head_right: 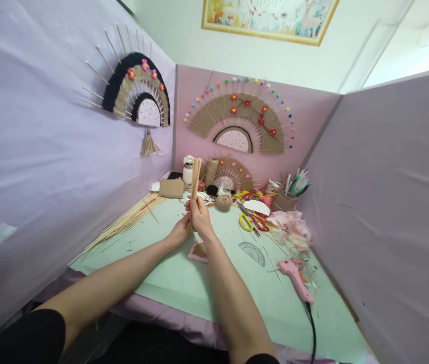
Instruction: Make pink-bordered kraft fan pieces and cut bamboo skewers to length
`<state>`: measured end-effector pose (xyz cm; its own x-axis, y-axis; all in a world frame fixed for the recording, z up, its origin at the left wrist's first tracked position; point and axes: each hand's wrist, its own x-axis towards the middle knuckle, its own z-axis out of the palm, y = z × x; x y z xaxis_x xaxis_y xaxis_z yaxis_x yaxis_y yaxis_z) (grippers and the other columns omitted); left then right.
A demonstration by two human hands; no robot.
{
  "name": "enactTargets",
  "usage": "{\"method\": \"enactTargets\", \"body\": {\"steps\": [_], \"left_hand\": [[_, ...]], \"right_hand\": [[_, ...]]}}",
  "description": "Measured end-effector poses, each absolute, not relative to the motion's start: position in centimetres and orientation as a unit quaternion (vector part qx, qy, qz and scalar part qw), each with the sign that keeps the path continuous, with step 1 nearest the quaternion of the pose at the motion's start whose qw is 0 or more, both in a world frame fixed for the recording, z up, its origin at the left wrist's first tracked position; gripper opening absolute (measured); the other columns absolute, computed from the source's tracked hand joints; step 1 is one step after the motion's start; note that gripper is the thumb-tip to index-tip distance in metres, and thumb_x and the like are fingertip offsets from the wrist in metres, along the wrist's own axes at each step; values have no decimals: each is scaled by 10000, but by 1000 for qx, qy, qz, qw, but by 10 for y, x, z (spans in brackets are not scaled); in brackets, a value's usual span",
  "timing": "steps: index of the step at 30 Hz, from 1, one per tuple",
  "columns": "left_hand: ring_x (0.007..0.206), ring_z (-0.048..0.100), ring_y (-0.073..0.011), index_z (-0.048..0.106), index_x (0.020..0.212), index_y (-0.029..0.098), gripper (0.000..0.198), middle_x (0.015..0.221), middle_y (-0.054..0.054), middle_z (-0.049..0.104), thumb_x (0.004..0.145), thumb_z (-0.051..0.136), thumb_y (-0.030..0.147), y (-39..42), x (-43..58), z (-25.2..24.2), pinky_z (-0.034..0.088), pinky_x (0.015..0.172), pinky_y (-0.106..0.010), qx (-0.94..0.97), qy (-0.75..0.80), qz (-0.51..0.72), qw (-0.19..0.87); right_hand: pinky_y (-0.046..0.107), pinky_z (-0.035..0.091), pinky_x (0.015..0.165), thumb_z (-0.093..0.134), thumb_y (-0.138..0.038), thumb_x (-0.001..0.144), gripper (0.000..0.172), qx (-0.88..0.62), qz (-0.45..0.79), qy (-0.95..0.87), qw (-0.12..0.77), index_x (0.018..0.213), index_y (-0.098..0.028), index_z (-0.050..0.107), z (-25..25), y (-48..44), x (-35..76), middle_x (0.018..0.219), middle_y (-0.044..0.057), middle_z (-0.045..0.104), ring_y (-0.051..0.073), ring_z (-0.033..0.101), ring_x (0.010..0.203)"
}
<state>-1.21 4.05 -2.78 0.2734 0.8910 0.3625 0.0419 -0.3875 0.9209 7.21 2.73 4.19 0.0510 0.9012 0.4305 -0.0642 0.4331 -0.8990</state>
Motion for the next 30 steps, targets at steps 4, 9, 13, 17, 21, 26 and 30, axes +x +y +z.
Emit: {"method": "enactTargets", "body": {"steps": [4, 9, 13, 17, 21, 26, 30], "left_hand": [[862, 573, -209, 545, 998, 156, 268, 833, -62, 625, 844, 462, 359, 42, -12, -24, 456, 755, -327, 656, 329, 507, 453], [969, 552, -219, 556, 1064, 144, 297, 1011, -91, 630, 834, 482, 318, 47, -16, -22, 433, 857, -340, 666, 329, 510, 434], [866, 560, -206, 583, 947, 140, 238, 899, -73, 632, 813, 517, 325, 54, -19, -24, 442, 794, -331, 673, 332, 471, 464], [834, 545, -203, 585, 894, 140, 284, 834, -64, 611, 795, 547, 403, 57, -18, -26, 439, 752, -321, 673, 303, 469, 486], [822, 545, -207, 597, 855, 145, 348, 750, -52, 601, 778, 571, 483, 58, -19, -27, 435, 746, -321, 656, 297, 472, 509], [834, 546, -202, 588, 768, 137, 373, 718, -40, 587, 766, 591, 510, 63, -21, -32, 425, 783, -322, 647, 269, 475, 533], [851, 539, -194, 603, 826, 134, 386, 822, -48, 599, 743, 625, 511, 64, -20, -31, 427, 790, -320, 636, 252, 488, 542]], "right_hand": [[294, 501, 742, 539, -436, 793, 323, -348, 412, -552, 636, 1027, -214, 553, 39, 25, 73, 875, 35, 639, 156, 608, 785], [294, 512, 690, 567, -414, 771, 271, -342, 402, -546, 651, 945, -207, 569, 34, 28, 71, 869, 42, 655, 177, 622, 814], [292, 510, 666, 575, -421, 770, 258, -353, 411, -518, 662, 902, -200, 587, 30, 31, 73, 878, 49, 661, 192, 629, 830], [314, 510, 698, 560, -440, 782, 292, -353, 409, -519, 663, 920, -190, 622, 28, 33, 75, 922, 69, 677, 213, 633, 869], [309, 495, 711, 512, -429, 808, 318, -377, 369, -551, 647, 966, -187, 642, 23, 36, 79, 956, 68, 689, 210, 624, 864], [273, 462, 664, 502, -415, 802, 299, -449, 269, -570, 633, 867, -176, 670, 13, 39, 90, 775, 29, 678, 193, 594, 773], [267, 448, 659, 497, -416, 809, 306, -464, 229, -566, 642, 854, -171, 675, 8, 39, 93, 766, 30, 677, 182, 582, 732]]}}
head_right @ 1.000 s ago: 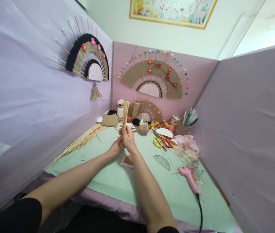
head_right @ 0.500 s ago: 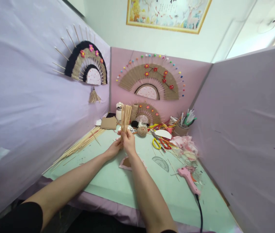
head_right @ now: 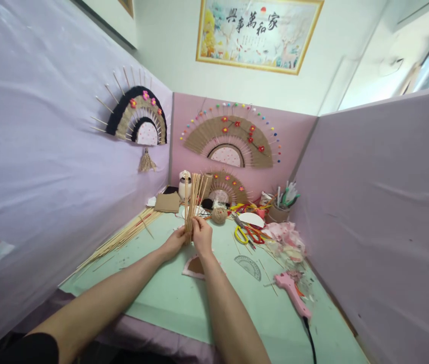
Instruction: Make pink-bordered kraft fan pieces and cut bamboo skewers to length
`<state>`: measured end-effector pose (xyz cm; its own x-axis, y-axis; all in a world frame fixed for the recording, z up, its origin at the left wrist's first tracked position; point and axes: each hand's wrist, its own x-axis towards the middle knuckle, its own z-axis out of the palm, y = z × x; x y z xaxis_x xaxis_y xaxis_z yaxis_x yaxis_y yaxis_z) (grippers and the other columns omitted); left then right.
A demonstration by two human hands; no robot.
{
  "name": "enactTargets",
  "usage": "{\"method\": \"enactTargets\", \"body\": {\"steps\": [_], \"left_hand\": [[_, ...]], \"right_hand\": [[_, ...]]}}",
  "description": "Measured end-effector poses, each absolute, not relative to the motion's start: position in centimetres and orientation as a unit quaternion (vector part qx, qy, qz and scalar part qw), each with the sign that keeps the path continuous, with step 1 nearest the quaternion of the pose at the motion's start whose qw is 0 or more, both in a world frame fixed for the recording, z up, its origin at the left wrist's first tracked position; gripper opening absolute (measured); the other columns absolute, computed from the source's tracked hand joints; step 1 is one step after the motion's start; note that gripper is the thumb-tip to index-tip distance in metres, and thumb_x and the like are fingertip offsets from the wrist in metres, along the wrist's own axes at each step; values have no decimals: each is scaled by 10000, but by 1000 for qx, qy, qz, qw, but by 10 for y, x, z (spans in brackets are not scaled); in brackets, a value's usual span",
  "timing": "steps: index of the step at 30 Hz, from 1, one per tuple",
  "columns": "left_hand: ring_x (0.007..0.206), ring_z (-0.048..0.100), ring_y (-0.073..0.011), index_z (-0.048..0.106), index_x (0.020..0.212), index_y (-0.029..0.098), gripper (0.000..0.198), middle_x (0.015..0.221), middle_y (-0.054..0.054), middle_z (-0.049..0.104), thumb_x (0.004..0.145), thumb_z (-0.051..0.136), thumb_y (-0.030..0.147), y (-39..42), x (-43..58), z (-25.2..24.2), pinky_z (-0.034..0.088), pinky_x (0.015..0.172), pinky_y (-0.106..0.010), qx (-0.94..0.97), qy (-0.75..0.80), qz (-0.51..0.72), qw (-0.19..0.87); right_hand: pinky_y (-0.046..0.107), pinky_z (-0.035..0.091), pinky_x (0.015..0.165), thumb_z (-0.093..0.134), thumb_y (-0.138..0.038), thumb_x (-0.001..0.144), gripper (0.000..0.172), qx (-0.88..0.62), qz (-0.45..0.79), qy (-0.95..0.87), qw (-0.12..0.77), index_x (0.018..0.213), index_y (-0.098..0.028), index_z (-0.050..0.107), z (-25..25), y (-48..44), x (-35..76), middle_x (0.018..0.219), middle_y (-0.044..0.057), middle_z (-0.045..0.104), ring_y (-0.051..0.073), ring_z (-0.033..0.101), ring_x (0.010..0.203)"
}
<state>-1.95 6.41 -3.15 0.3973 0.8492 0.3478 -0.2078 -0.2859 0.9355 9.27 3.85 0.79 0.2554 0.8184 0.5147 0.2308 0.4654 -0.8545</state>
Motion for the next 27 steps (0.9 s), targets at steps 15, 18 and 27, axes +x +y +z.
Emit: {"method": "enactTargets", "body": {"steps": [15, 18, 27], "left_hand": [[904, 541, -210, 644, 936, 129, 472, 953, -76, 630, 668, 710, 512, 57, -19, -22, 426, 822, -336, 600, 244, 485, 588], [891, 542, -199, 641, 971, 135, 483, 963, -70, 629, 674, 705, 511, 59, -18, -24, 421, 828, -337, 593, 239, 486, 596], [687, 450, -138, 589, 967, 131, 468, 707, -2, 538, 761, 607, 551, 56, -15, -28, 367, 665, -269, 605, 257, 504, 561]], "right_hand": [[286, 468, 718, 499, -399, 824, 284, -447, 248, -543, 666, 859, -170, 662, 2, 41, 91, 826, 48, 695, 190, 609, 773], [289, 465, 736, 481, -398, 839, 296, -454, 235, -548, 662, 873, -167, 663, 2, 39, 91, 835, 52, 696, 193, 609, 790], [294, 450, 793, 447, -372, 869, 302, -471, 185, -553, 662, 996, -166, 628, -1, 34, 81, 949, 73, 688, 196, 617, 864]]}}
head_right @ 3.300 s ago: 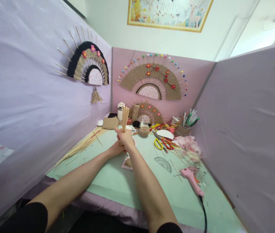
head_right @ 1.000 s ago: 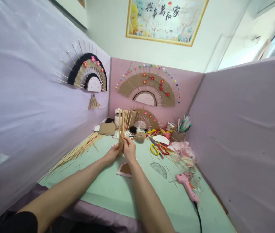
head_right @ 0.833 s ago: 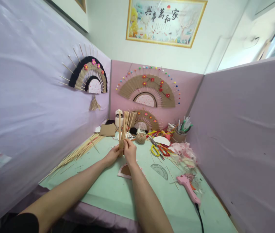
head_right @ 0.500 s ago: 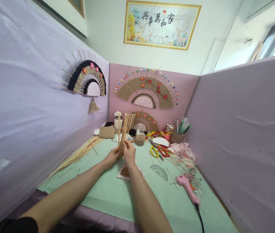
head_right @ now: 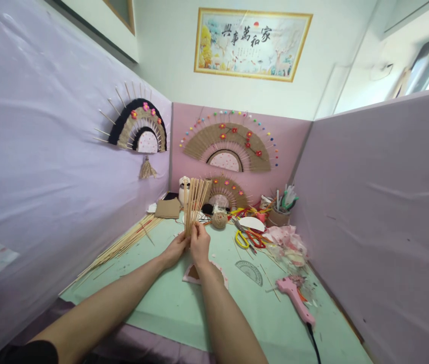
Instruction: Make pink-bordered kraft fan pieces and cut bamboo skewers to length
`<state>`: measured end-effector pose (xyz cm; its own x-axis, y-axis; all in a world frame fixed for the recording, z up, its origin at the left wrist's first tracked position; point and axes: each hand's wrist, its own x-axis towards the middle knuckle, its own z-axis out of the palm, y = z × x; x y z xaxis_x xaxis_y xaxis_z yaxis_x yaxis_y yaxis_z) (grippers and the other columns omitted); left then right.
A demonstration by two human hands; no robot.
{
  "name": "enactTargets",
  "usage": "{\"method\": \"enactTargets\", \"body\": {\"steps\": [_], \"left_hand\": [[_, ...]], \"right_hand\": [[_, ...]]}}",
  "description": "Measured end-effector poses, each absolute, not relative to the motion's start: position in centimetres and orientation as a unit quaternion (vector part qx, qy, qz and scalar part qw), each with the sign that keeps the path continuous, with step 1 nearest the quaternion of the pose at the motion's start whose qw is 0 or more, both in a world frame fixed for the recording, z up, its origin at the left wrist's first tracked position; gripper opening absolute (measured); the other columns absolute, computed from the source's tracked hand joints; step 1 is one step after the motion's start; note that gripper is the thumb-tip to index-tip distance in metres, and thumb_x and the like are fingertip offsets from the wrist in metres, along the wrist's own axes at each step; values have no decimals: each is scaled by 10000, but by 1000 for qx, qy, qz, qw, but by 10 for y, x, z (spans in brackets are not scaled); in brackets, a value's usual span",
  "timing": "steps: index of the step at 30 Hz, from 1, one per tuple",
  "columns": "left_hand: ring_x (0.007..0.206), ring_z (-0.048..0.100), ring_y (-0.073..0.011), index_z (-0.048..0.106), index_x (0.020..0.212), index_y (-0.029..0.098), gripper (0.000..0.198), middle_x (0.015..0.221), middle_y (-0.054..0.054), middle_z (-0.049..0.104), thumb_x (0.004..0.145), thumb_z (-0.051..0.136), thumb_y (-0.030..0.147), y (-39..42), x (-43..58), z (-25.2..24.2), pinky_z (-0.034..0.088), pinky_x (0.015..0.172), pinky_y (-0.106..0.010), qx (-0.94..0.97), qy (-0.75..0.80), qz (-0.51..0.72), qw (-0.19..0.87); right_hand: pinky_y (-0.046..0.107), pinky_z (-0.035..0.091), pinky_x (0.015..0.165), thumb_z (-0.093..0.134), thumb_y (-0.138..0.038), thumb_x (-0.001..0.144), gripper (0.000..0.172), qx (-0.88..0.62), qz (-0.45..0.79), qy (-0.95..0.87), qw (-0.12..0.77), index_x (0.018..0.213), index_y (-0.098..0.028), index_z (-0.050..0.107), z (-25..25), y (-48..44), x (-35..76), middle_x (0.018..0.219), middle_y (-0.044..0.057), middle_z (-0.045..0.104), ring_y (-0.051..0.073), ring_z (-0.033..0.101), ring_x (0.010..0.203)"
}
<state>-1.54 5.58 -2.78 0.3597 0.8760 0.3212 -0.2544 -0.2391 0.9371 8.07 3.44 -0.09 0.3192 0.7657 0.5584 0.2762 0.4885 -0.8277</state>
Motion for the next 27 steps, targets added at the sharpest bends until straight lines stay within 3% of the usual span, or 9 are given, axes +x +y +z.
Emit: {"method": "enactTargets", "body": {"steps": [11, 17, 22, 27], "left_hand": [[622, 408, -115, 521, 906, 162, 430, 654, 28, 482, 780, 571, 570, 61, -14, -35, 305, 583, -242, 610, 250, 481, 578], [551, 395, -92, 487, 894, 165, 495, 632, 45, 465, 743, 573, 628, 57, -15, -27, 280, 535, -235, 605, 266, 474, 581], [510, 345, -82, 495, 917, 162, 503, 592, 63, 423, 755, 556, 634, 55, -15, -24, 244, 508, -234, 619, 272, 483, 556], [552, 410, -97, 495, 891, 155, 468, 614, 45, 466, 782, 543, 608, 53, -13, -23, 289, 543, -246, 638, 243, 480, 550]], "right_hand": [[280, 471, 613, 457, -435, 839, 343, -468, 199, -552, 661, 949, -180, 660, 3, 32, 85, 764, 39, 685, 193, 610, 704], [284, 492, 695, 531, -398, 807, 267, -430, 254, -548, 671, 902, -169, 631, 12, 25, 86, 849, 57, 690, 186, 628, 767], [251, 459, 582, 564, -399, 778, 249, -464, 231, -554, 651, 835, -167, 633, 9, 27, 88, 739, 29, 650, 156, 570, 643], [261, 444, 630, 549, -383, 780, 229, -483, 195, -556, 648, 724, -180, 639, 2, 33, 91, 681, 20, 634, 169, 559, 683]]}}
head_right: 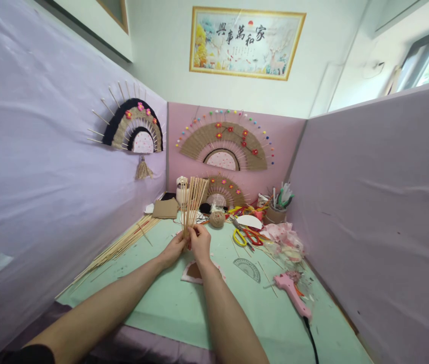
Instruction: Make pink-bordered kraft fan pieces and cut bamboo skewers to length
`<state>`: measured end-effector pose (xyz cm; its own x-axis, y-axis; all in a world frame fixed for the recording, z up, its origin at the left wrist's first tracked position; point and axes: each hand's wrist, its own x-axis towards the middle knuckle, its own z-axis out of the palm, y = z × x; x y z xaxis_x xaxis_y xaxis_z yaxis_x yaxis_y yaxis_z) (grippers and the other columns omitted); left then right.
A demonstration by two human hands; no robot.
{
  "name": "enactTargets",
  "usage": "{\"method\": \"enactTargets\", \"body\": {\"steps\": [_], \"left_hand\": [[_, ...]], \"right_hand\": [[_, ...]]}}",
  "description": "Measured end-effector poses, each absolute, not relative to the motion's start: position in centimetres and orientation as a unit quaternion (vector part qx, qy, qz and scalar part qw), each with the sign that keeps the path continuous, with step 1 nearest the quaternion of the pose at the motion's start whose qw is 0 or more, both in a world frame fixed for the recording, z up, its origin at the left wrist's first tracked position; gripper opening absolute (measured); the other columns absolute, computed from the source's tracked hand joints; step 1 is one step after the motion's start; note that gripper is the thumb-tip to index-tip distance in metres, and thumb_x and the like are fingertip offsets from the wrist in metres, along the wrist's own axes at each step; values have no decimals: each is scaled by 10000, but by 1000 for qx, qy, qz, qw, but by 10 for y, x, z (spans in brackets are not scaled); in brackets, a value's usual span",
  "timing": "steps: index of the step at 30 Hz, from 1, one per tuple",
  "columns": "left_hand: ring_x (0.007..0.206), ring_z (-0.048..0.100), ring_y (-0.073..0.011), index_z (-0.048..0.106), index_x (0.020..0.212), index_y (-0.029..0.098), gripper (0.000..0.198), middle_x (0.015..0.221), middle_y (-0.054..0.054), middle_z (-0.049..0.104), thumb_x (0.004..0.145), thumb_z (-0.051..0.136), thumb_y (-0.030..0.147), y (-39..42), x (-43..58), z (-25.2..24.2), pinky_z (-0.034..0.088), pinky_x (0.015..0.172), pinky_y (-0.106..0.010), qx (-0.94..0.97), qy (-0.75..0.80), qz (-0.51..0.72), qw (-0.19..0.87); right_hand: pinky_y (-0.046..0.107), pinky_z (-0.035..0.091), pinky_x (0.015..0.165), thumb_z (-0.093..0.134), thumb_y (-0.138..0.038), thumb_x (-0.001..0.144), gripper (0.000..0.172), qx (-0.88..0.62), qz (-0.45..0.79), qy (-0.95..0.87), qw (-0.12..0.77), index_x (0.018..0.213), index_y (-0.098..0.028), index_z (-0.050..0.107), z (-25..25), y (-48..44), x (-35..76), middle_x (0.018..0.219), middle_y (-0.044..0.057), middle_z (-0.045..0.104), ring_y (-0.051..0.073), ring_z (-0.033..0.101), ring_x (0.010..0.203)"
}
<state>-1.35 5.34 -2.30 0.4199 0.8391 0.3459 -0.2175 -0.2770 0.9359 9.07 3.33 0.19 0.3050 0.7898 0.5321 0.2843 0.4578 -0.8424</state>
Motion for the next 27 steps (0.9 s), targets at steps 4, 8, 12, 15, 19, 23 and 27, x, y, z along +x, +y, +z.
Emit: {"method": "enactTargets", "body": {"steps": [4, 8, 12, 15, 19, 23, 27], "left_hand": [[544, 415, -95, 494, 895, 154, 509, 611, 48, 474, 724, 602, 622, 52, -13, -20, 286, 536, -245, 617, 250, 486, 566], [528, 399, -85, 503, 927, 150, 570, 606, 55, 464, 665, 651, 634, 51, -12, -17, 270, 517, -237, 589, 269, 487, 586], [530, 398, -81, 513, 940, 151, 591, 609, 55, 467, 640, 672, 635, 52, -12, -19, 286, 525, -236, 574, 267, 491, 598], [550, 421, -83, 519, 945, 150, 583, 631, 45, 485, 640, 685, 619, 55, -12, -22, 310, 548, -236, 565, 261, 493, 607], [572, 440, -85, 532, 965, 148, 600, 653, 31, 512, 619, 710, 606, 56, -12, -23, 322, 562, -230, 554, 260, 489, 622], [568, 437, -80, 539, 1000, 140, 609, 658, 29, 521, 622, 724, 580, 58, -12, -26, 316, 552, -220, 545, 252, 490, 632], [592, 460, -83, 538, 1039, 145, 603, 687, 21, 537, 637, 731, 551, 60, -12, -28, 328, 567, -217, 532, 245, 491, 645]], "right_hand": [[276, 439, 676, 549, -369, 780, 231, -492, 187, -555, 644, 748, -178, 675, 1, 34, 92, 720, 29, 657, 177, 568, 710], [279, 437, 687, 532, -380, 799, 266, -500, 178, -554, 641, 752, -176, 695, 1, 33, 92, 743, 38, 682, 177, 572, 707], [281, 438, 683, 527, -399, 808, 291, -504, 168, -554, 641, 741, -175, 700, 1, 33, 91, 733, 44, 691, 180, 582, 703], [286, 441, 702, 525, -394, 812, 288, -503, 163, -555, 643, 752, -175, 703, 2, 32, 90, 748, 48, 693, 183, 592, 720], [291, 442, 707, 525, -385, 809, 277, -504, 152, -556, 643, 765, -183, 708, 1, 31, 91, 760, 47, 697, 184, 590, 725], [292, 439, 703, 521, -385, 810, 278, -508, 146, -557, 641, 759, -183, 706, 1, 30, 92, 752, 51, 697, 185, 582, 720], [290, 431, 695, 512, -392, 812, 288, -516, 145, -559, 633, 725, -182, 689, 2, 29, 92, 714, 48, 680, 182, 571, 699]]}}
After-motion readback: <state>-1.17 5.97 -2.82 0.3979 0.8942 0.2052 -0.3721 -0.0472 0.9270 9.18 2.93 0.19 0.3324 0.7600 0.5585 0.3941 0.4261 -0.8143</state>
